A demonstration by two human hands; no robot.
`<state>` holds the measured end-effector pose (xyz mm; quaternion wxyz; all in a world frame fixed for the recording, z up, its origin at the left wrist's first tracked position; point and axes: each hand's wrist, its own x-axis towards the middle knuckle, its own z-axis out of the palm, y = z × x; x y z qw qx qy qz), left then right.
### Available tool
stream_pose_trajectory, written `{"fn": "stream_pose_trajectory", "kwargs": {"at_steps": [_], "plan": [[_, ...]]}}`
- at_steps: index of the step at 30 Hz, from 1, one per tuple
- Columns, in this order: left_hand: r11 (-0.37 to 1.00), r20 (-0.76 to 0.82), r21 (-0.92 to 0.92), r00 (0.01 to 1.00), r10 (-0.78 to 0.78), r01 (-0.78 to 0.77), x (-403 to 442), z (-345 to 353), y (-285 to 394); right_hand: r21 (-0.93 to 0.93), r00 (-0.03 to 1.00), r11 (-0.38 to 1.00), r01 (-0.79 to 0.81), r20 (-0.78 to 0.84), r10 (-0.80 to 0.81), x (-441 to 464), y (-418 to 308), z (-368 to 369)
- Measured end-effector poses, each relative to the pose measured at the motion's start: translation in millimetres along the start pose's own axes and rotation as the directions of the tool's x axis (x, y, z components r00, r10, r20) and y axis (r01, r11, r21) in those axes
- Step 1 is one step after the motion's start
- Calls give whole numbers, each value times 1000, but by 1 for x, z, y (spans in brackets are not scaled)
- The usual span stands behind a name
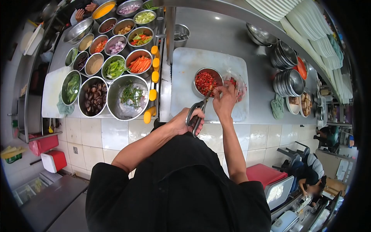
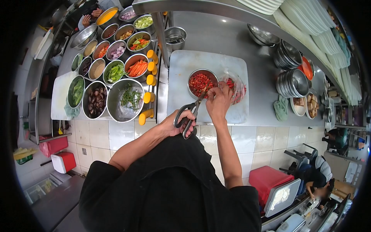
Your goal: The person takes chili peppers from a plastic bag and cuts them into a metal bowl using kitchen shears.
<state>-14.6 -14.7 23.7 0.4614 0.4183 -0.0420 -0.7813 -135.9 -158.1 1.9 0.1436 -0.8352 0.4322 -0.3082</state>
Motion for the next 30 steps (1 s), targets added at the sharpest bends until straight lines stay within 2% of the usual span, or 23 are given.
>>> {"fn": "stream_pose_trajectory", "kwargs": {"at_steps": [2,5,8,11,14,23,27,30], "plan": [[1000,-30,-6,1000,7,-7,-3,2,0,6,1000,1000,-4,5,4,-1,0,1],[992,-63,110,996,70,-62,-1,0,-1,9,1000,1000,-11,9,11,-1,0,2],[998,-42,52,999,29,-27,2,-1,-3,2,1000,1000,6,0,-6,0,3,2],[991,95,-63,990,-109,115,-4,1,5,-8,1000,1000,18,-7,-18,1,3,3],[991,66,-7,989,-134,135,-4,5,8,-9,1000,1000,5,17,-5,3,-2,0],[993,-38,106,998,51,-46,2,-2,3,-34,998,998,45,50,-43,4,0,0],[999,-25,34,999,39,-38,-2,-2,3,10,998,998,66,12,-66,13,-2,-5],[998,5,-49,999,40,-39,-4,-5,0,149,996,985,82,25,-87,24,-25,-6]]}}
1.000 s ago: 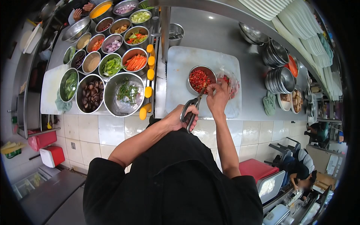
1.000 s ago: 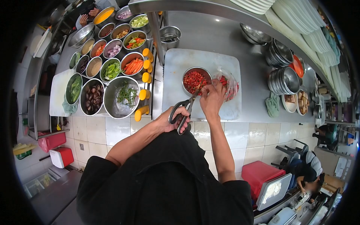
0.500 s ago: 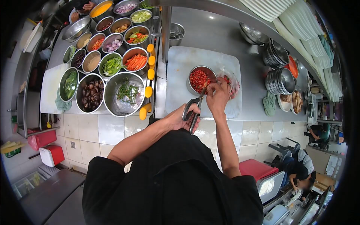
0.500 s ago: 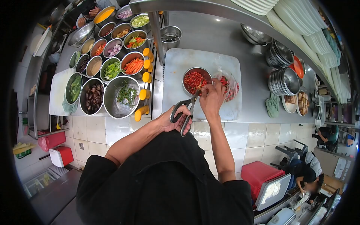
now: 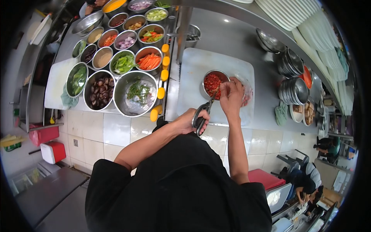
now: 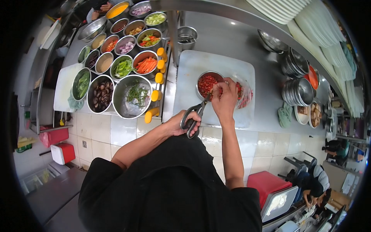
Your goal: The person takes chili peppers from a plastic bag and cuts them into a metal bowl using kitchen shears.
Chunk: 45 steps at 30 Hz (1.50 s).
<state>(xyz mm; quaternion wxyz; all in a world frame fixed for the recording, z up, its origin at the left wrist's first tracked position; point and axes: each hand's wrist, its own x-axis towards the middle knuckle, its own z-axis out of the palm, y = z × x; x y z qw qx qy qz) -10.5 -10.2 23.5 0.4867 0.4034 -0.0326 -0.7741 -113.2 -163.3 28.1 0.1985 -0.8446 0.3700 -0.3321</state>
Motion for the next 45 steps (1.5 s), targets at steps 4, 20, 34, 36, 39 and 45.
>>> {"fn": "stream_pose_trajectory", "kwargs": {"at_steps": [4,20,34,36,39,45], "plan": [[1000,43,-12,999,22,-22,7,-8,-4,257,979,956,139,111,-172,26,-55,24],[999,-90,24,995,39,-37,-5,-16,1,224,912,907,-358,-123,390,-29,57,33],[999,-64,-39,998,3,-6,1,-26,5,-160,913,920,-357,-266,308,-8,89,1],[998,-69,-50,997,26,-30,2,-26,2,-224,933,912,-343,29,358,6,103,8],[998,-72,-60,997,32,-36,4,-27,0,-194,960,962,-191,166,224,10,104,18],[996,-94,-57,994,56,-62,2,-27,-3,-83,995,993,-80,56,85,23,123,19]]}}
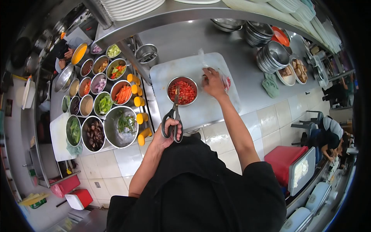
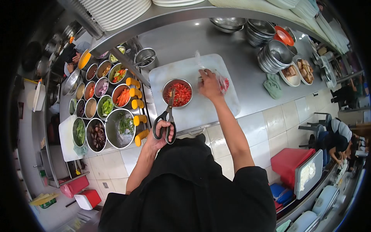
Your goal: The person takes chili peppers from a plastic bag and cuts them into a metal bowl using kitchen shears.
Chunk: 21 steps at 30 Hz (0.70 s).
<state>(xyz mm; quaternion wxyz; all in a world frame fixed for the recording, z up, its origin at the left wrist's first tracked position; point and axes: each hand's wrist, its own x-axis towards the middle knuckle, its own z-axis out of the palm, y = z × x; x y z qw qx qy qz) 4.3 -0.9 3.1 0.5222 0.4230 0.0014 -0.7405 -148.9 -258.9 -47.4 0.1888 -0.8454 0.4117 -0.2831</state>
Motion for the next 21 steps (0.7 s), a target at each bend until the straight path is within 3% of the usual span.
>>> {"fn": "stream_pose_trajectory", "kwargs": {"at_steps": [4,10,16,21], "plan": [[1000,-10,22,1000,19,-18,-2,4,0,61,1000,998,5,-16,-4,2,24,-17],[1000,11,14,1000,23,-23,-2,4,0,-52,996,998,-40,77,44,3,18,-27],[999,-13,16,999,31,-31,-6,7,1,-262,940,956,-131,275,204,6,0,-25],[999,-33,23,999,35,-34,-6,9,2,-498,908,831,-247,180,378,1,-4,0]]}}
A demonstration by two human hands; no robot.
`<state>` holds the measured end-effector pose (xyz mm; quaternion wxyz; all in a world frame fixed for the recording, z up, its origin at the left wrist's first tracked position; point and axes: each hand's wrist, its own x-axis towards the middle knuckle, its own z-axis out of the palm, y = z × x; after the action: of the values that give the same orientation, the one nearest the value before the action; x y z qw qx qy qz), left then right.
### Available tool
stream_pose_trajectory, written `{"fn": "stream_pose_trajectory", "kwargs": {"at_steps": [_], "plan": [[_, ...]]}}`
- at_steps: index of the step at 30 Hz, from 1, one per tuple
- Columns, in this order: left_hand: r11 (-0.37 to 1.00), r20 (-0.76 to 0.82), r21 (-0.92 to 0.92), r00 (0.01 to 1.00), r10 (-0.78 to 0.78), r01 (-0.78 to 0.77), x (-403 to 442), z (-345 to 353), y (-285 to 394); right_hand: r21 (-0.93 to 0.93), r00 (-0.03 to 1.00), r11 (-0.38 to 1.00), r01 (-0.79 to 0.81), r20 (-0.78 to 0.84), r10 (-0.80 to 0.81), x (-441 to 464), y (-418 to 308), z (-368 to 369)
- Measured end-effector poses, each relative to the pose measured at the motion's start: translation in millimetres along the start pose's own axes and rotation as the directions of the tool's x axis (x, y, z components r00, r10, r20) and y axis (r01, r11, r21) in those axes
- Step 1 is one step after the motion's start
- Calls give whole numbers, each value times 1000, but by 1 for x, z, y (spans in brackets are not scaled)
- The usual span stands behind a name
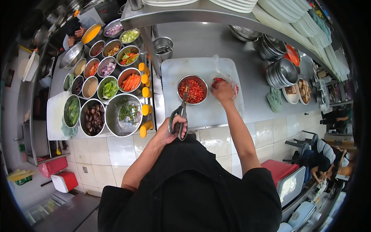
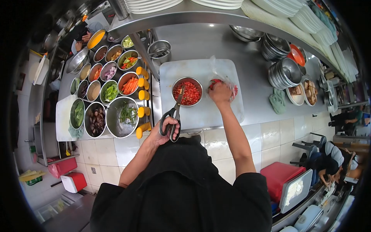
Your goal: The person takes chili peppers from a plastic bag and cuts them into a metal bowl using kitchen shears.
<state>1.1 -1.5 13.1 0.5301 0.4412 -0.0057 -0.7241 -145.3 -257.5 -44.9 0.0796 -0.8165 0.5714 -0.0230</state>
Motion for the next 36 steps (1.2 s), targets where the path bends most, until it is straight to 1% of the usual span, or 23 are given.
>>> {"fn": "stream_pose_trajectory", "kwargs": {"at_steps": [1,4,7,10,13,16,19,21,22,25,28,31,34,36], "plan": [[1000,-1,-3,1000,-1,1,0,0,0,-14,999,999,-40,-27,40,-1,-3,2],[1000,1,-2,1000,2,-2,0,0,0,-9,988,988,-156,6,156,-7,-14,-9],[1000,5,-10,1000,-1,1,-1,-2,0,189,978,960,-205,83,192,-2,-2,-14],[1000,6,-8,1000,-13,13,0,-3,0,401,964,879,-258,171,205,-11,11,-33],[1000,14,-2,1000,-20,20,-1,-4,1,478,937,809,-342,108,332,-38,16,-40],[999,13,18,999,-33,32,-1,-2,3,490,927,803,-340,34,372,-65,18,-27],[999,11,31,999,-34,33,1,-2,2,405,926,837,-369,80,370,-80,18,-27],[999,11,26,1000,-26,26,2,-3,2,427,948,877,-221,-115,296,-82,25,-22],[1000,12,22,1000,-23,23,2,-4,1,426,943,893,-147,-212,256,-83,30,-21],[999,12,19,1000,-29,29,2,-4,1,431,958,895,117,-287,14,-71,39,-29],[999,22,23,999,-40,39,1,-4,2,364,937,877,314,-268,-224,-54,41,-27],[999,19,19,999,-39,39,1,-4,2,187,937,922,339,-157,-312,-46,44,-20],[999,16,13,999,-35,35,0,-6,2,175,946,935,308,-159,-282,-43,47,-20],[999,12,10,999,-33,33,-1,-6,2,151,964,952,265,-68,-257,-43,49,-26]]}}
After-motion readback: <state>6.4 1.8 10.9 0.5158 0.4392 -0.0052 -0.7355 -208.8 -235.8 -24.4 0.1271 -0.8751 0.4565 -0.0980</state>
